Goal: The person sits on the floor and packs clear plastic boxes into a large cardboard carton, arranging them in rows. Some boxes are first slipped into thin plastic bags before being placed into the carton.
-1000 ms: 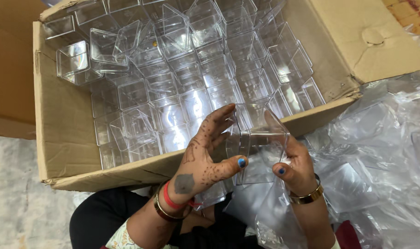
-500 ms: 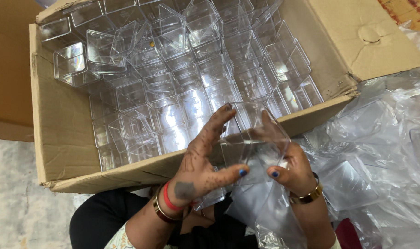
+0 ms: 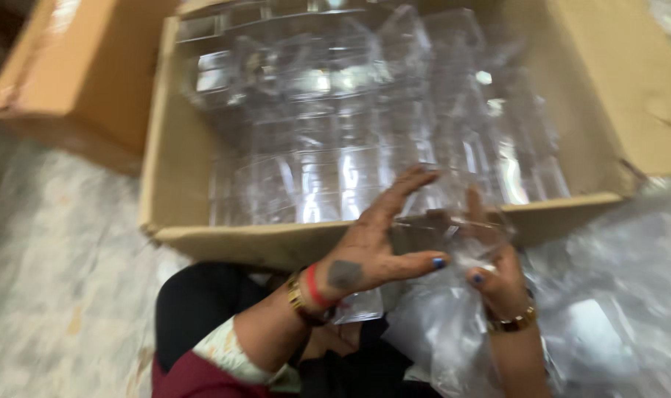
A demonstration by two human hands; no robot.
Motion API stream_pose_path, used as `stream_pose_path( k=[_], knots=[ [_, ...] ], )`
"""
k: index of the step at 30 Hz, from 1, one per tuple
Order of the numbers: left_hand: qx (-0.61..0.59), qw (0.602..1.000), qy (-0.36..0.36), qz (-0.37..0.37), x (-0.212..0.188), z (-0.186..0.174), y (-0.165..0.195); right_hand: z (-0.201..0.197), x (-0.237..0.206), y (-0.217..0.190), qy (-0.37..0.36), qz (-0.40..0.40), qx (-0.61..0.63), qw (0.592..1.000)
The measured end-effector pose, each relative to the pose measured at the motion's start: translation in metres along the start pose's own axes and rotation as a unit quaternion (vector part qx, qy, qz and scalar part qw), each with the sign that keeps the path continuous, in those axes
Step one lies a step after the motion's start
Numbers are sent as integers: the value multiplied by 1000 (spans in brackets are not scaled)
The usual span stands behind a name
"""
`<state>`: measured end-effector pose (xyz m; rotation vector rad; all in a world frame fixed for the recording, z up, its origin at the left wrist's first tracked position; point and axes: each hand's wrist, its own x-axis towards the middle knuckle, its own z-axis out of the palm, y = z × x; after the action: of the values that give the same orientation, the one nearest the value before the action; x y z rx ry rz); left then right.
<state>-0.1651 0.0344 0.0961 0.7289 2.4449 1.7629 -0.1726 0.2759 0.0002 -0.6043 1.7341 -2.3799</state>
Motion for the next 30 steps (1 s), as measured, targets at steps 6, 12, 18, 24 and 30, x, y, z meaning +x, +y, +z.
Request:
stream_pose_path(
  k=[6,12,18,24,30],
  knots=[
    [-54,998,3,19,-19,-7,11,25,2,-9,-48,3,-15,999],
    [-61,996,63,35,-54,-1,13,37,-6,-10,-85,-35,-114,989],
    [-36,993,115,13,-89,-2,19,61,-10,-22,-145,-22,-44,988],
    [54,967,239,66,-87,23,16,82,-14,-32,-113,-27,-7,993],
    [-77,955,286,21,-90,46,22,89,-24,-29,5,-82,-44,996]
  ],
)
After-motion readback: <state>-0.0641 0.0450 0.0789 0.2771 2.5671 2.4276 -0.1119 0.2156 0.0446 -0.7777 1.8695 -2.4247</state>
